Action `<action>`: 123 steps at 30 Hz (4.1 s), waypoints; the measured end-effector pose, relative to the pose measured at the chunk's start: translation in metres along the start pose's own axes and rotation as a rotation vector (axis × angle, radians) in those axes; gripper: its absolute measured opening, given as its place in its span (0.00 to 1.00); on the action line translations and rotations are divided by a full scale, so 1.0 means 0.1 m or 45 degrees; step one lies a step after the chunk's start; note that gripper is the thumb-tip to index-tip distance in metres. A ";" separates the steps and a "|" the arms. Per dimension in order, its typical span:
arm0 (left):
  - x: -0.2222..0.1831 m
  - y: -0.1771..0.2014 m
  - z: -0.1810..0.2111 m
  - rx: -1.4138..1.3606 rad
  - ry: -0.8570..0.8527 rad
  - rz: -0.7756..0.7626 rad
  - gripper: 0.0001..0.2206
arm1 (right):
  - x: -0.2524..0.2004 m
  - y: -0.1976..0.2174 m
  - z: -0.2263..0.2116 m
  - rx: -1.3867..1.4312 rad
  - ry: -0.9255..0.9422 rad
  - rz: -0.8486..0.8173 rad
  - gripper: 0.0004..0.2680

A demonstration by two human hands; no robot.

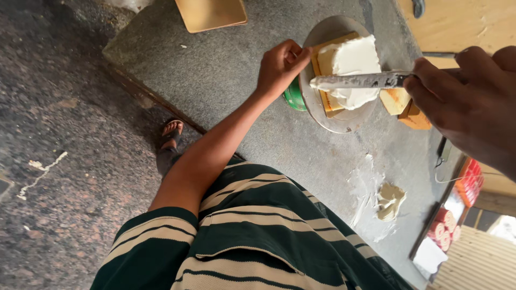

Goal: The person places a layer of sponge cake on a rotating stand, applies white frosting with a palette knife, and then carefully spreads and smooths the frosting over the top and sides of the cake.

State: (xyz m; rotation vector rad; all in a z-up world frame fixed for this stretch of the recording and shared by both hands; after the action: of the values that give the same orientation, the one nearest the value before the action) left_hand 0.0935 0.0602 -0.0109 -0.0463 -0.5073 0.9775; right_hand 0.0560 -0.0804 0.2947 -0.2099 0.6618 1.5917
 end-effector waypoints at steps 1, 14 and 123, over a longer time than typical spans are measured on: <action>0.00 0.00 -0.01 -0.008 0.001 -0.001 0.15 | 0.04 0.00 0.00 -0.057 0.035 0.020 0.16; 0.09 0.02 0.03 0.022 0.035 -0.006 0.14 | 0.24 -0.32 -0.01 -0.080 0.182 -0.320 0.16; -0.63 -0.06 -0.09 0.052 0.670 -0.396 0.25 | -2.14 -0.96 -5.25 2.144 -2.937 -0.235 0.17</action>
State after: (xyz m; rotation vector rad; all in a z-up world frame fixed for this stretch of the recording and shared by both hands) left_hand 0.0735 0.0078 -0.0423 -0.1778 -0.0067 0.6344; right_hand 0.0496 -0.5393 -0.0519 2.2639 -0.1838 -0.0992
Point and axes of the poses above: each hand's wrist, its own x-axis towards the middle knuckle, its own y-axis out of the back of the hand, z = x × y, the point moved 8 cm from there along x, towards the middle knuckle, and after that the axes turned 5 degrees about -y, right-handed, at the moved point
